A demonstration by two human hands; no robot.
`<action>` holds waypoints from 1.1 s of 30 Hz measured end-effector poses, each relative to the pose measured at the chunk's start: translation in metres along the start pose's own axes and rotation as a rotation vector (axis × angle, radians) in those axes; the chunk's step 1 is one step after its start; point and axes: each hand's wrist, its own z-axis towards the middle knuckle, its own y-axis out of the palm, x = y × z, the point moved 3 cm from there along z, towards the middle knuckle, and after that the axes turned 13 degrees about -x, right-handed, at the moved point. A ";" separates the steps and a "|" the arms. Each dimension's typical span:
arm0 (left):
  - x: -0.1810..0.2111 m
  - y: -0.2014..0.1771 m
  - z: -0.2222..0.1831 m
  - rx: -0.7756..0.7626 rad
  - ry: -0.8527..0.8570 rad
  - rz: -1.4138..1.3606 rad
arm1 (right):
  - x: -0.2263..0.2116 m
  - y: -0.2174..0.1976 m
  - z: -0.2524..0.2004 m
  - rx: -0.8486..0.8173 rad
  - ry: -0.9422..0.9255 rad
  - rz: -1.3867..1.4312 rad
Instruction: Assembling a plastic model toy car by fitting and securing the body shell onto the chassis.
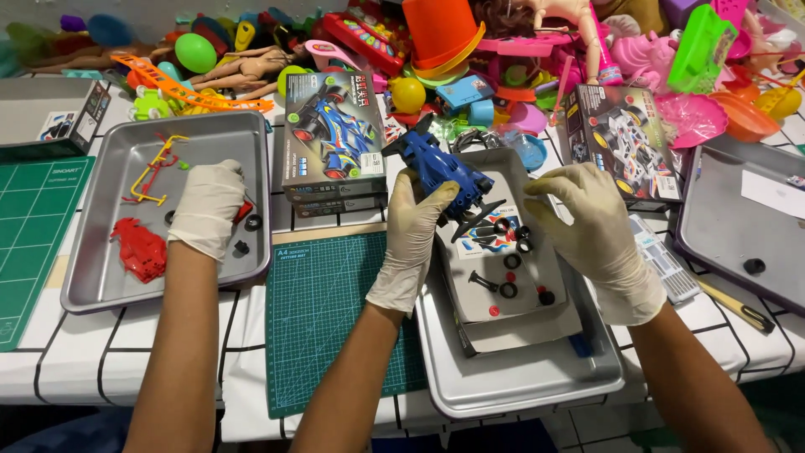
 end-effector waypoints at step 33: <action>0.001 -0.015 -0.001 0.199 0.175 0.079 | 0.007 0.055 0.044 -0.167 -0.025 -0.365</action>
